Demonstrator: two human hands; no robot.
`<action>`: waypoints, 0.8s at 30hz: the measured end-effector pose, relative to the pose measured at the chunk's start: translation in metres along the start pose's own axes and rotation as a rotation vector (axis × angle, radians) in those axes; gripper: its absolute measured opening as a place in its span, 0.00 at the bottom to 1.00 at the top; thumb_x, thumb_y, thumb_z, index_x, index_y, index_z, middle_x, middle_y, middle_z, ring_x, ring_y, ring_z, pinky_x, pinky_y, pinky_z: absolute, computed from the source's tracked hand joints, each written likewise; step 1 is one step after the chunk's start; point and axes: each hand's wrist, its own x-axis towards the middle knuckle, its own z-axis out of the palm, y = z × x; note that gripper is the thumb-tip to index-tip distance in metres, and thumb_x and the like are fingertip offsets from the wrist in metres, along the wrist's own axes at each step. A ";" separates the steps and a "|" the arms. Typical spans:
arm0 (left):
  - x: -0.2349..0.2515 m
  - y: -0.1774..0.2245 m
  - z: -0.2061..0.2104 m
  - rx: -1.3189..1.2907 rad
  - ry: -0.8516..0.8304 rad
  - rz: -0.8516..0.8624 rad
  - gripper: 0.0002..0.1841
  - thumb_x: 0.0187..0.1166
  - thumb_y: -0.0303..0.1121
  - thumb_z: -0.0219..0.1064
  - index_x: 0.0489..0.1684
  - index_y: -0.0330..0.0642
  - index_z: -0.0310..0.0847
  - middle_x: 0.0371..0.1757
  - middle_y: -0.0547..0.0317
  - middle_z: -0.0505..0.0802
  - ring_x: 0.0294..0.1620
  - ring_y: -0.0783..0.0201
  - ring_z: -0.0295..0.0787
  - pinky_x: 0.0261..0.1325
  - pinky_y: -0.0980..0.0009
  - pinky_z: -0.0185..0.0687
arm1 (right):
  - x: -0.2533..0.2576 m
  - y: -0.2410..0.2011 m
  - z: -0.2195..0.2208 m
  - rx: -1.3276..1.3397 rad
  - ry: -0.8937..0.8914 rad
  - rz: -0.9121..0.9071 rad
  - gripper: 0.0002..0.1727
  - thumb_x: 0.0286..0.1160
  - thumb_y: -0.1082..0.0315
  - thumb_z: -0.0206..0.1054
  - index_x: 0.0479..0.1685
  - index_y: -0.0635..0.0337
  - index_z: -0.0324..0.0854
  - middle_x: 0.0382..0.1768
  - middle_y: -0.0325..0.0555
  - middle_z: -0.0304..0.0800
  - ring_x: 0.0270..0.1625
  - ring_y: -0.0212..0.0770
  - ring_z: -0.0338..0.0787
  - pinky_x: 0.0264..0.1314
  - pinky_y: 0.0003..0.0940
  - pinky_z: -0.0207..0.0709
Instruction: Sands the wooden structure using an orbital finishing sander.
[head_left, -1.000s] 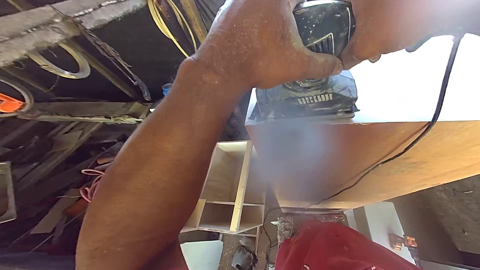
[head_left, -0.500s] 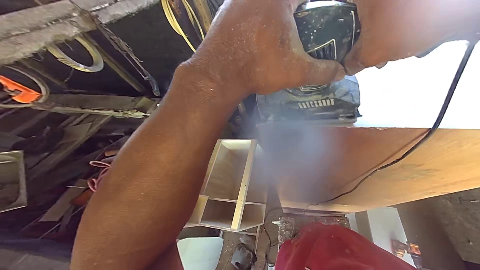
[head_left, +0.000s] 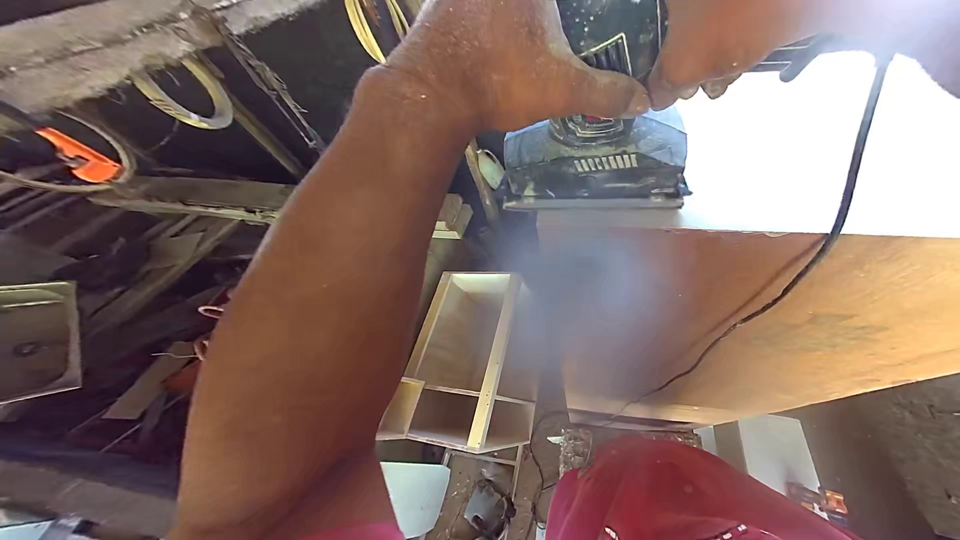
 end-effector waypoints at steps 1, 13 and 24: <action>0.005 -0.004 0.000 -0.013 -0.011 -0.008 0.42 0.46 0.77 0.74 0.57 0.59 0.87 0.51 0.65 0.93 0.56 0.67 0.90 0.60 0.49 0.83 | 0.003 -0.001 -0.002 0.003 -0.006 0.025 0.07 0.66 0.76 0.70 0.24 0.56 0.80 0.11 0.36 0.73 0.10 0.29 0.66 0.14 0.23 0.58; -0.145 -0.088 0.054 -0.475 0.373 -0.335 0.25 0.84 0.44 0.65 0.76 0.41 0.75 0.69 0.48 0.88 0.63 0.61 0.89 0.63 0.59 0.88 | 0.080 0.088 -0.039 0.170 -0.094 0.473 0.24 0.69 0.46 0.77 0.41 0.62 0.83 0.19 0.46 0.82 0.14 0.40 0.79 0.19 0.37 0.81; -0.102 -0.011 0.162 -1.028 0.467 -0.450 0.22 0.90 0.40 0.47 0.71 0.43 0.82 0.56 0.62 0.93 0.56 0.75 0.89 0.61 0.71 0.85 | 0.114 0.002 -0.015 0.110 -0.205 0.226 0.30 0.70 0.39 0.73 0.50 0.59 0.82 0.23 0.45 0.85 0.19 0.40 0.84 0.25 0.37 0.85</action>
